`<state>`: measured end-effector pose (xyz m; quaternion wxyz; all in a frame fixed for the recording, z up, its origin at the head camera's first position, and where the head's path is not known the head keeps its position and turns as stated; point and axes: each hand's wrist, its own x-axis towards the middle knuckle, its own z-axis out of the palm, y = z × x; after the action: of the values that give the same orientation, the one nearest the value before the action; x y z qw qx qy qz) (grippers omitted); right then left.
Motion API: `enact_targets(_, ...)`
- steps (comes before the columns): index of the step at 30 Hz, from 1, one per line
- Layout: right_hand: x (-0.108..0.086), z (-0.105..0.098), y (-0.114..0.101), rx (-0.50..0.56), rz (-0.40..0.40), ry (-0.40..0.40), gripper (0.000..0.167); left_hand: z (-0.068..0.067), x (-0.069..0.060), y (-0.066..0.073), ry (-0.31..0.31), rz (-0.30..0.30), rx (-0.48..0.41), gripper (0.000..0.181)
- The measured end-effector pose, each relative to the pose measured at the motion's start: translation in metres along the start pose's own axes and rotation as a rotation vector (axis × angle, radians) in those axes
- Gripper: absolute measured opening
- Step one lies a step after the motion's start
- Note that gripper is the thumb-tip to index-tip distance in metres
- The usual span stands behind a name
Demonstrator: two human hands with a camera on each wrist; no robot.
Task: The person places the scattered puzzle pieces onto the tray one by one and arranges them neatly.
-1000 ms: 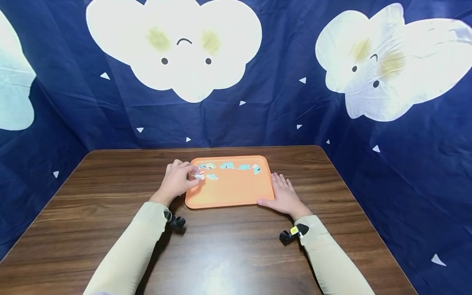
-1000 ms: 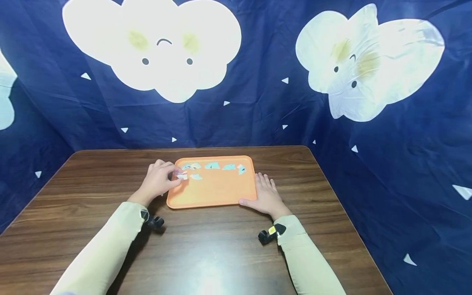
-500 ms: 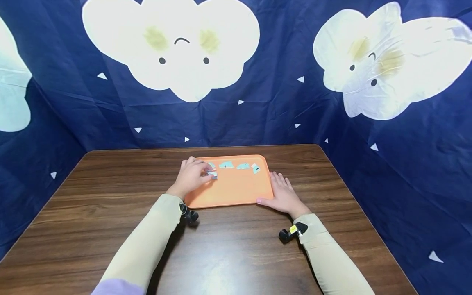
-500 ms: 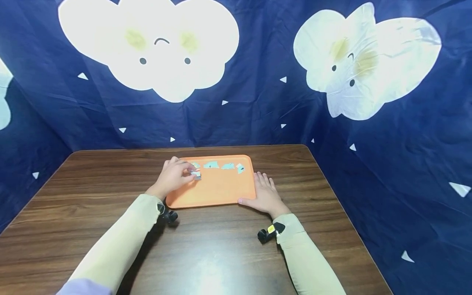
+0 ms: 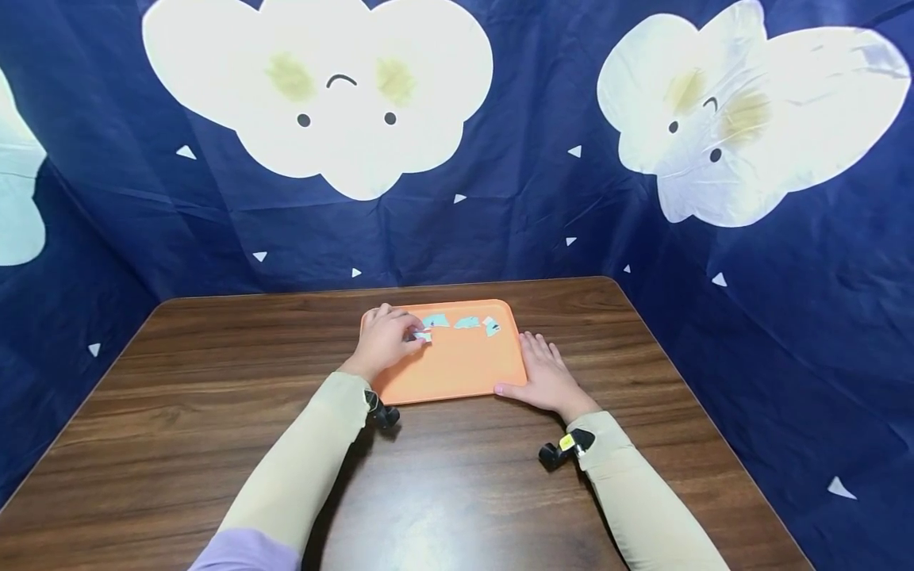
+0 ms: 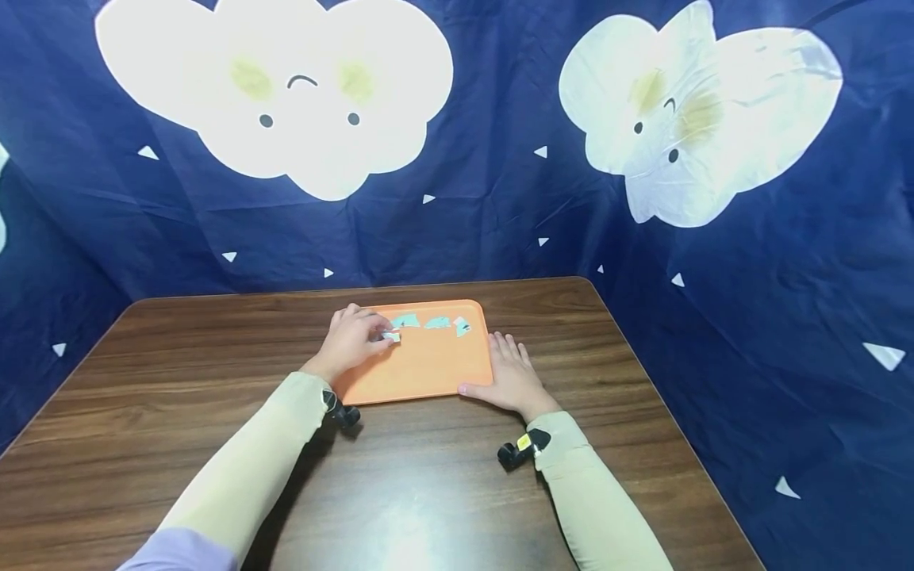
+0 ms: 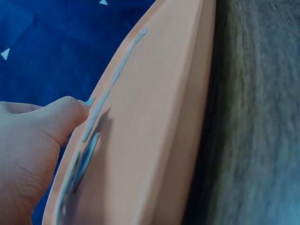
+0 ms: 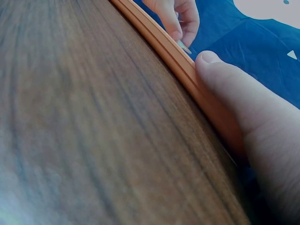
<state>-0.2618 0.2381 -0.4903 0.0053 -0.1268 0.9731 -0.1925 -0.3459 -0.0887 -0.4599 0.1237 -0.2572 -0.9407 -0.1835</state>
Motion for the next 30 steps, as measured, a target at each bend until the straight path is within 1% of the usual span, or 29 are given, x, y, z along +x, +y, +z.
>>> enact_targets(7,0.0001,-0.0007,0.0008,0.002,-0.002,0.008,0.123,0.0072,0.0036,0.0034,-0.038,-0.007,-0.01,0.021)
enact_targets(11,0.0008,0.0002,0.0008,0.004,-0.01,0.017,0.123,0.0096,0.0049,0.0018,-0.047,0.006,-0.024,0.02)
enact_targets(15,0.0006,0.0001,-0.0002,0.006,-0.01,0.017,0.123,0.0101,0.005,0.0023,-0.066,0.006,-0.029,0.018)
enact_targets(18,0.0002,-0.0013,-0.0007,0.006,-0.014,0.017,0.122,0.0089,0.0056,0.0048,-0.092,-0.008,-0.029,0.018)
enact_targets(21,0.0003,-0.0025,-0.0013,0.005,-0.012,0.013,0.122,0.0085,0.0069,0.0059,-0.111,-0.02,-0.015,0.02)
enact_targets(26,0.001,-0.0013,-0.001,0.002,-0.005,0.005,0.123,0.01,0.0073,0.0069,-0.124,-0.03,0.04,0.022)
enact_targets(28,0.0008,-0.0007,-0.0007,0.005,-0.006,0.007,0.124,0.0098,0.0062,0.0085,-0.122,-0.023,0.066,0.023)
enact_targets(30,0.0002,-0.0006,-0.0003,0.008,-0.005,0.009,0.123,0.0086,0.0042,0.0104,-0.106,-0.006,0.091,0.026)
